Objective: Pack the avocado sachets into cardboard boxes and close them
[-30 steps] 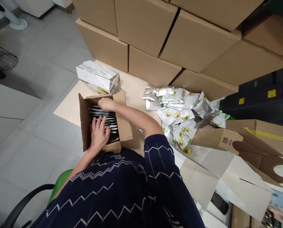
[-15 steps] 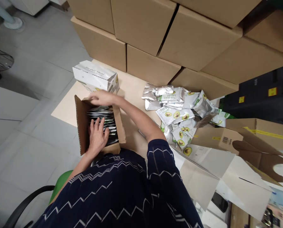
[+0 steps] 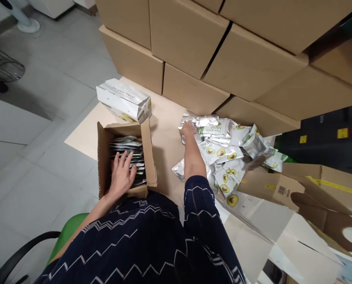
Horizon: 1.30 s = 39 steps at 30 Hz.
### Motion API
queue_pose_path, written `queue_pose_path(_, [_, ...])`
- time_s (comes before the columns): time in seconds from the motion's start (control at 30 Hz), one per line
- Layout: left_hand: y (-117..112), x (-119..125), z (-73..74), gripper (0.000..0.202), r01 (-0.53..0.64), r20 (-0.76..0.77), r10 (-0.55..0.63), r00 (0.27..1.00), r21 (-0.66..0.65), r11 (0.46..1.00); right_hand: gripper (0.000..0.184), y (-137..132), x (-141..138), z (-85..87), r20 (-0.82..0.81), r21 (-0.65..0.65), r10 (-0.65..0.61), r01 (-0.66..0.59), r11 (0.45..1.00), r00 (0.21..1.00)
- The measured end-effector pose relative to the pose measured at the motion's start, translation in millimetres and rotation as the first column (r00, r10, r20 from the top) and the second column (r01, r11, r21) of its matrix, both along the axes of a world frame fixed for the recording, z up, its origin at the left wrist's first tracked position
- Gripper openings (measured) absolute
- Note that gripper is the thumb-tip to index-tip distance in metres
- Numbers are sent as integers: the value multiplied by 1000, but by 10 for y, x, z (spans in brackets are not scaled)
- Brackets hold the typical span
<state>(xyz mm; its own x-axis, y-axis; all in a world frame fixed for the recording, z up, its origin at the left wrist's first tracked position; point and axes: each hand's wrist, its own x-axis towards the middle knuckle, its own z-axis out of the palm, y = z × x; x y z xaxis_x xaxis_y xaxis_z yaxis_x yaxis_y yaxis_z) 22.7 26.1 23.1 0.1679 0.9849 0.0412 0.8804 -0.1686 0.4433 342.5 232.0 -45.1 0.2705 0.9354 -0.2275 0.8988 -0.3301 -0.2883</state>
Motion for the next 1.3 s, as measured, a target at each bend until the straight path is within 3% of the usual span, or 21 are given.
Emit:
queue_pose_path(0.13, [7,6,15,53,-3,-12,3,1000,-11,1000,38,-170,-141,-46,49,-61,-152,154,986,987])
queue_pose_path(0.33, [1,12,17,52,4,-22,-4,1000,-15,1000,42,-121,-80,-11,77,-35,-140,143,989,987])
queue_pose_path(0.47, [-8,20,10,53,7,-30,-7,1000,-19,1000,38,75,100,270,-56,153,-219,225,962,974])
queue_pose_path(0.57, [-13,32,8,54,-4,-46,3,999,-21,1000,49,157,148,680,-228,359,-128,205,910,965])
queue_pose_path(0.67, [-19,41,6,54,-12,-74,10,997,-27,1000,63,68,2,1188,-458,511,147,124,851,876])
queue_pose_path(0.77, [-28,43,2,53,-15,-102,11,995,-36,999,51,-157,-325,1671,-612,600,492,-43,799,619])
queue_pose_path(0.83, [-34,41,0,53,-26,-112,20,993,-47,999,38,-312,-611,1914,-602,613,650,-254,748,464])
queue_pose_path(0.87, [-36,40,0,54,-31,-113,24,993,-55,998,32,-375,-766,2001,-573,597,699,-366,714,428])
queue_pose_path(0.93, [-39,39,3,54,-41,-115,33,993,-69,997,25,-461,-1081,2094,-486,515,759,-560,649,433])
queue_pose_path(1.0, [-41,38,8,55,-46,-116,36,993,-81,996,21,-493,-1377,2089,-390,399,777,-669,627,495])
queue_pose_path(1.17, [-55,7,34,55,-44,-74,38,997,-85,995,11,-435,-1869,1932,-228,249,769,-728,639,597])
queue_pose_path(1.3, [-81,-63,60,55,-68,-2,68,998,-77,995,9,-357,-1942,1942,-165,258,778,-734,628,607])
